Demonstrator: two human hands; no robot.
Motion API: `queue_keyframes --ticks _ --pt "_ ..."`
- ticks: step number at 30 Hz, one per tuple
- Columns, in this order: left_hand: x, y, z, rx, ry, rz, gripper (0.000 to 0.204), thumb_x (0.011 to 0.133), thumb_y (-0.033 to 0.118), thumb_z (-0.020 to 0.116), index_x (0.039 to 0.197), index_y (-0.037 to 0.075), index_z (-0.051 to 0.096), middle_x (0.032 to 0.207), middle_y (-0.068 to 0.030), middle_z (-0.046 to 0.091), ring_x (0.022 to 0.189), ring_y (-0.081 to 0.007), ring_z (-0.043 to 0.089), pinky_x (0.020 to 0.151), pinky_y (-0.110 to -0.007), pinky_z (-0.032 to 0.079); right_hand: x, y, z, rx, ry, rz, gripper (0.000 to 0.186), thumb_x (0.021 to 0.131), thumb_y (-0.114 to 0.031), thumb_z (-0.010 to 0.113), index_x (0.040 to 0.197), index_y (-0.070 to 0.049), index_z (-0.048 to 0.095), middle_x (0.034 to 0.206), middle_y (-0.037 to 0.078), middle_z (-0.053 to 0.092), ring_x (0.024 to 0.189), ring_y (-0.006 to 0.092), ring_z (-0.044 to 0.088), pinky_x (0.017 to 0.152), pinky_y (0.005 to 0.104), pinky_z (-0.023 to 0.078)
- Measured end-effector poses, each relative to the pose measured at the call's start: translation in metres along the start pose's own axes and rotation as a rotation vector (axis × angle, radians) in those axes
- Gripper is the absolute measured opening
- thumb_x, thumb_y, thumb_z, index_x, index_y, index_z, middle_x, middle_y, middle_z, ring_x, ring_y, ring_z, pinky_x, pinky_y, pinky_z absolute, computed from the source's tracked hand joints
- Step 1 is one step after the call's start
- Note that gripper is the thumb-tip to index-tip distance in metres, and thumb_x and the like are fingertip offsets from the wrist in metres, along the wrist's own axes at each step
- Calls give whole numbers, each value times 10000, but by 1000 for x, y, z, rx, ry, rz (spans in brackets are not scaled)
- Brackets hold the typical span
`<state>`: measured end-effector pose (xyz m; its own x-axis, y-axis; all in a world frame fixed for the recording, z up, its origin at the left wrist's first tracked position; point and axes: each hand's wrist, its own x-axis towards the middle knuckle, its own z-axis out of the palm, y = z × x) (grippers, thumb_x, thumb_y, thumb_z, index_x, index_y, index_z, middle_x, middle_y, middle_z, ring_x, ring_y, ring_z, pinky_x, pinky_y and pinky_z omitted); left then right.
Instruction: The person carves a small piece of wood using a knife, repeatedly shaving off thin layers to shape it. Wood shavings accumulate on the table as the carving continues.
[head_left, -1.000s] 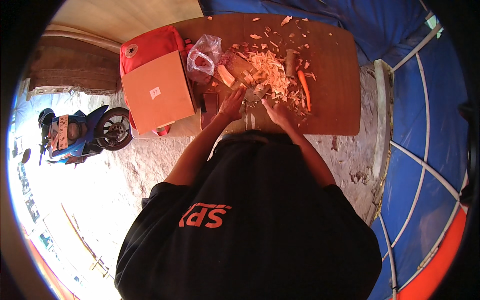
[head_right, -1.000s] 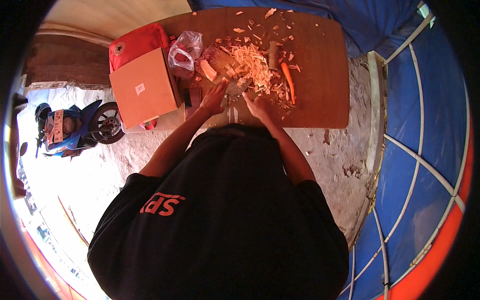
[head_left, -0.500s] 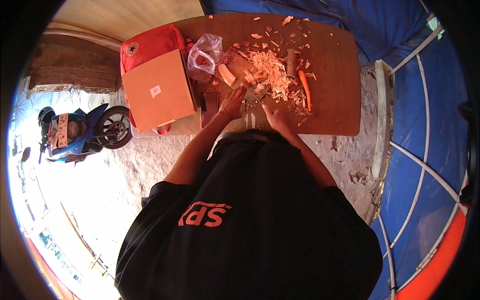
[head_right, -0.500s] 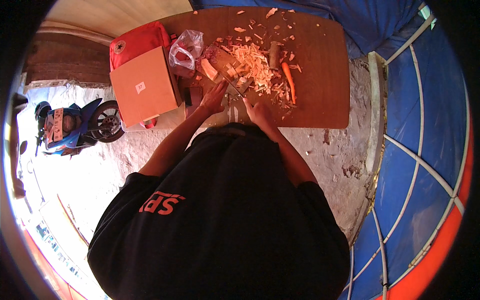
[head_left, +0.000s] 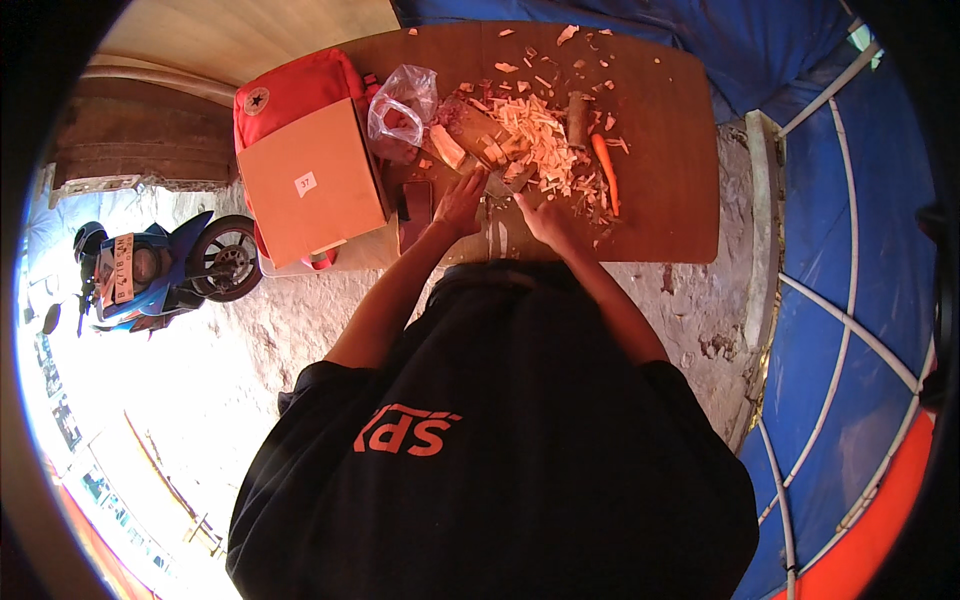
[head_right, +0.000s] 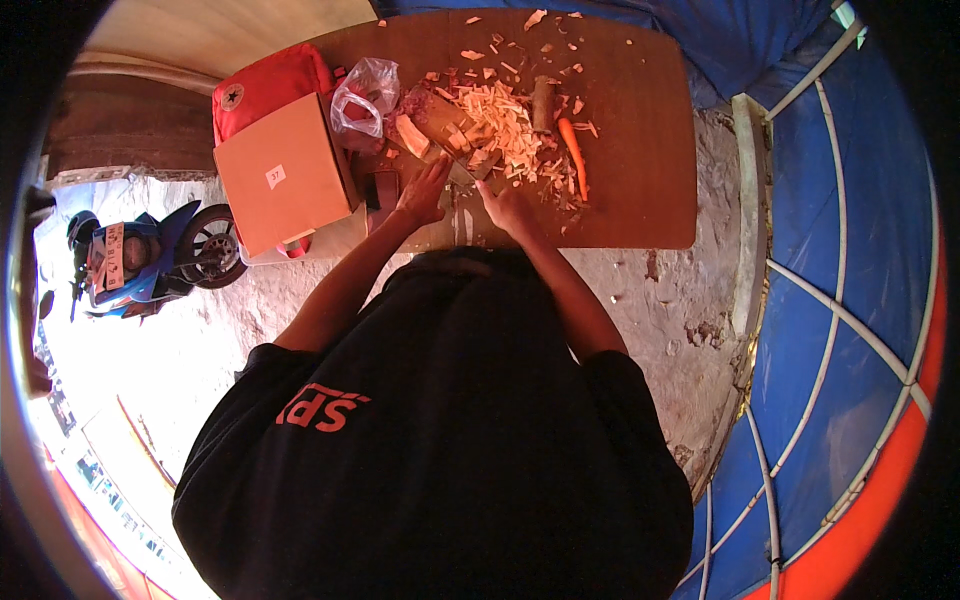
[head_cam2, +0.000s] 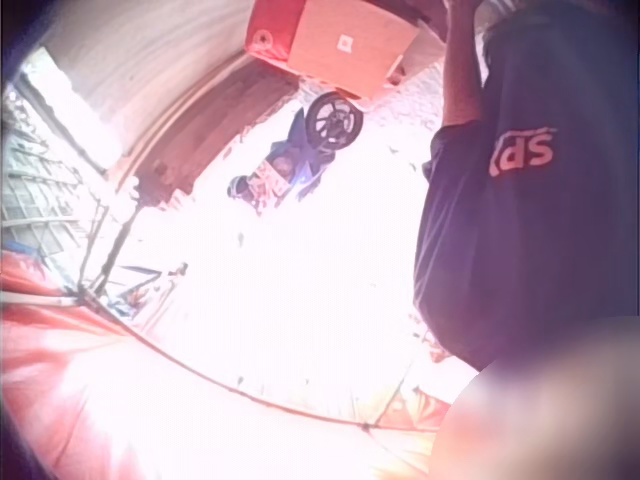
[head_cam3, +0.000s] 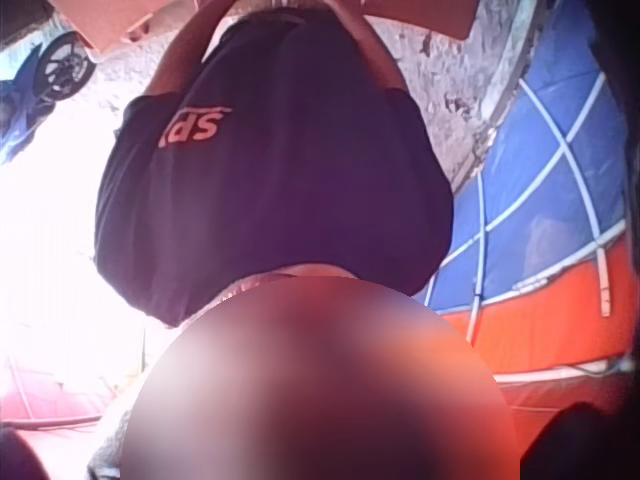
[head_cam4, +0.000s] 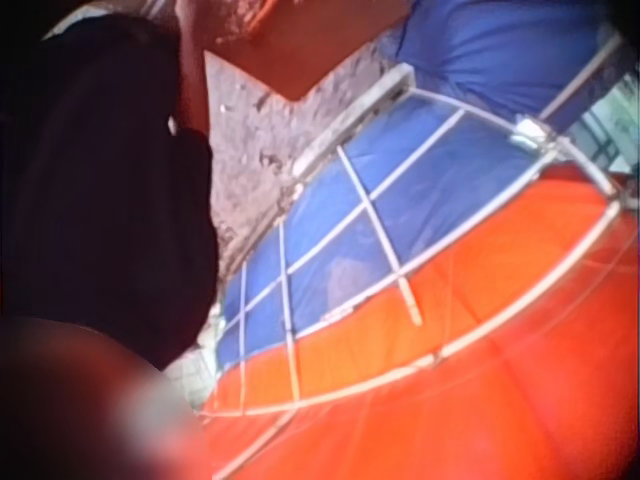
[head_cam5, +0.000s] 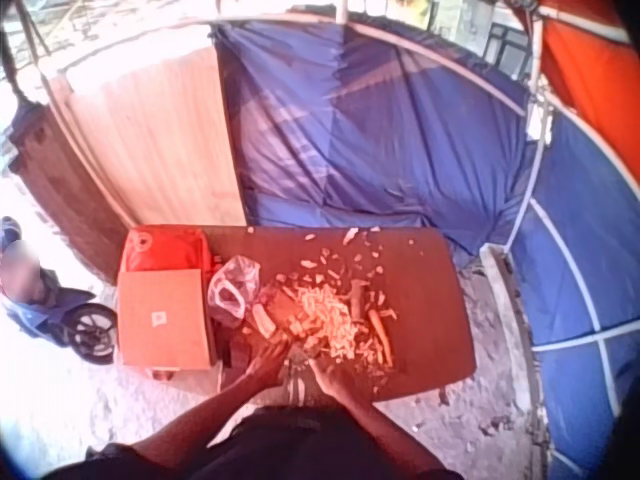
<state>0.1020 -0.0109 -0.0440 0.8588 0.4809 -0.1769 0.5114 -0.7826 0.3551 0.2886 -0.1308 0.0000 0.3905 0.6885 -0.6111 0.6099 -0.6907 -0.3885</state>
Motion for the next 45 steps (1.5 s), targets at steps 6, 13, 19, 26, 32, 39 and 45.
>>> queue_keyframes --ticks 6,13,19,26,32,39,45 --pt "-2 1 5 6 42 -6 1082 589 163 755 1517 22 217 1534 -177 306 1422 -322 299 1148 -448 289 -38 21 1 30 74 79 944 890 -759 344 904 123 681 907 377 635 956 498 637 832 526 508" --pt "-2 3 7 67 51 -30 1060 585 161 752 1508 36 246 1538 -139 316 1426 -291 301 1125 -434 325 -5 10 0 59 97 101 977 867 -792 337 927 121 681 932 356 652 983 489 640 854 531 499" --pt "-2 1 6 27 -2 -26 1087 602 171 751 1527 38 196 1544 -170 291 1430 -322 288 1134 -461 307 -4 11 -6 21 -10 63 993 862 -799 333 959 128 677 972 372 642 1000 492 632 872 525 497" --pt "-2 0 8 11 17 -20 1077 604 168 751 1523 28 207 1544 -158 296 1435 -312 282 1133 -458 308 -11 9 -5 19 -19 43 979 870 -785 342 940 131 679 965 385 632 988 500 631 865 527 498" --pt "-2 -1 3 16 -19 -16 1090 590 163 752 1523 24 206 1548 -157 288 1438 -310 276 1136 -458 304 -14 9 -1 11 3 62 968 875 -776 348 942 130 680 962 387 630 1001 498 628 873 524 495" --pt "-2 -2 1 22 -37 -5 1110 577 167 758 1526 28 201 1556 -159 275 1437 -309 275 1135 -461 303 -1 11 13 65 5 67 945 884 -760 363 963 129 674 982 379 632 1008 491 625 875 523 498" --pt "0 -5 3 36 -22 1 1101 583 162 772 1524 52 211 1564 -130 271 1442 -279 279 1111 -455 345 3 16 11 49 3 72 956 875 -777 359 985 120 669 975 366 641 1012 490 626 863 524 493"
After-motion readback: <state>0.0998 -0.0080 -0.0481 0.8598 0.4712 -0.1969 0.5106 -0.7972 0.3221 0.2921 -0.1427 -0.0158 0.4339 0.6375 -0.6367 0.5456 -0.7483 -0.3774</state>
